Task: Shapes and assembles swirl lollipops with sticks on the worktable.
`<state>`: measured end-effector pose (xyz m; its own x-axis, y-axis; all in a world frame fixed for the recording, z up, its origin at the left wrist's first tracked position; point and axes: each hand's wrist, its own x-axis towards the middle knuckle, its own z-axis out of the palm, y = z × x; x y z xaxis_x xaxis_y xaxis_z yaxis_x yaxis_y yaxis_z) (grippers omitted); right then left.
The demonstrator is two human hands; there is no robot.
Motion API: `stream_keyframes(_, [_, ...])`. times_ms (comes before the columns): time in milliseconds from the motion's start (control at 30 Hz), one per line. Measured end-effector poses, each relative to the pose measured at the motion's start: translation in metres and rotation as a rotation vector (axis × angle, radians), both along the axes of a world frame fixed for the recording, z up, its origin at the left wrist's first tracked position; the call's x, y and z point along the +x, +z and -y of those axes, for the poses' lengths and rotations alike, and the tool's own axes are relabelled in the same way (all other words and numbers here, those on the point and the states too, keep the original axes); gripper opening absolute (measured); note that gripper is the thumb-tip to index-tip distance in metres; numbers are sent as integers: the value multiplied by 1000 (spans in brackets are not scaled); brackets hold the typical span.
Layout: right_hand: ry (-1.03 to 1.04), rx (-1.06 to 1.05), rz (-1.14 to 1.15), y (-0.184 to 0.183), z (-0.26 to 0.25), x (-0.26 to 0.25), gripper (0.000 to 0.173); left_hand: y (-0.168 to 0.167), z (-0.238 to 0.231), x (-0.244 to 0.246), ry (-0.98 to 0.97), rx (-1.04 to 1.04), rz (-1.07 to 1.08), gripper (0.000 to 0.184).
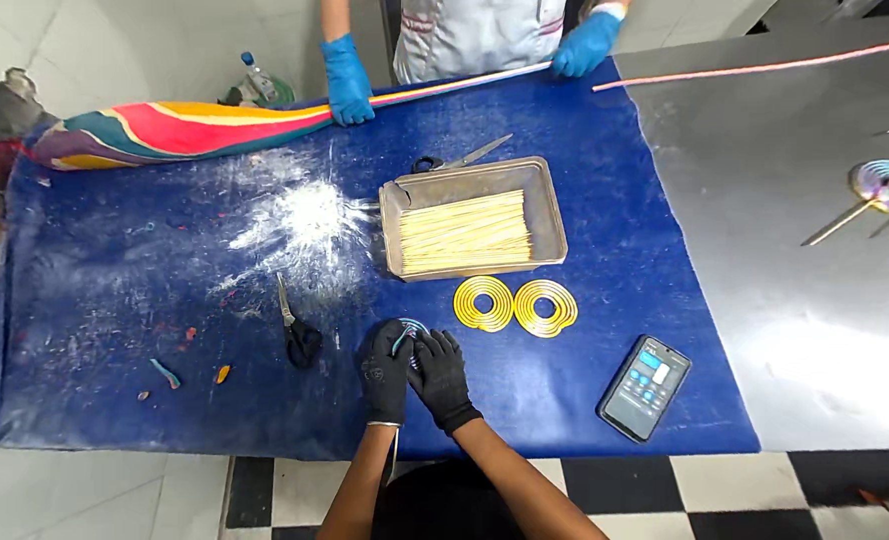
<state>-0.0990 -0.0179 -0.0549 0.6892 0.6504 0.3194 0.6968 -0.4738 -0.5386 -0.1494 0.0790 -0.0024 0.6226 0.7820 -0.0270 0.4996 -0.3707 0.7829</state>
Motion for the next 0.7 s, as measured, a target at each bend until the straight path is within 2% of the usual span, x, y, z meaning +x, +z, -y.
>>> stream_keyframes(100, [8, 43, -53, 3, -1, 5, 44, 5, 6, 2, 30, -67, -24, 38])
stream_keyframes(200, [72, 54, -50, 4, -3, 13, 61, 5, 9, 3, 56, -81, -48, 38])
stream_keyframes(267, [178, -45, -31, 8, -5, 22, 72, 4, 6, 9, 84, -109, -34, 35])
stream_keyframes(333, [244, -125, -19, 11, -5, 29, 71, 4, 3, 6, 68, -153, -32, 38])
stream_keyframes(467, [287, -161, -10, 9, -2, 33, 79, 15, 3, -28, -7, -215, -45, 54])
stream_keyframes(567, [302, -186, 18, 9, -2, 36, 91, 13, 0, -48, -55, -113, -12, 44])
stream_keyframes(700, [342, -193, 32, 11, 0, 38, 94, 10, -8, -35, -203, 58, -168, 36])
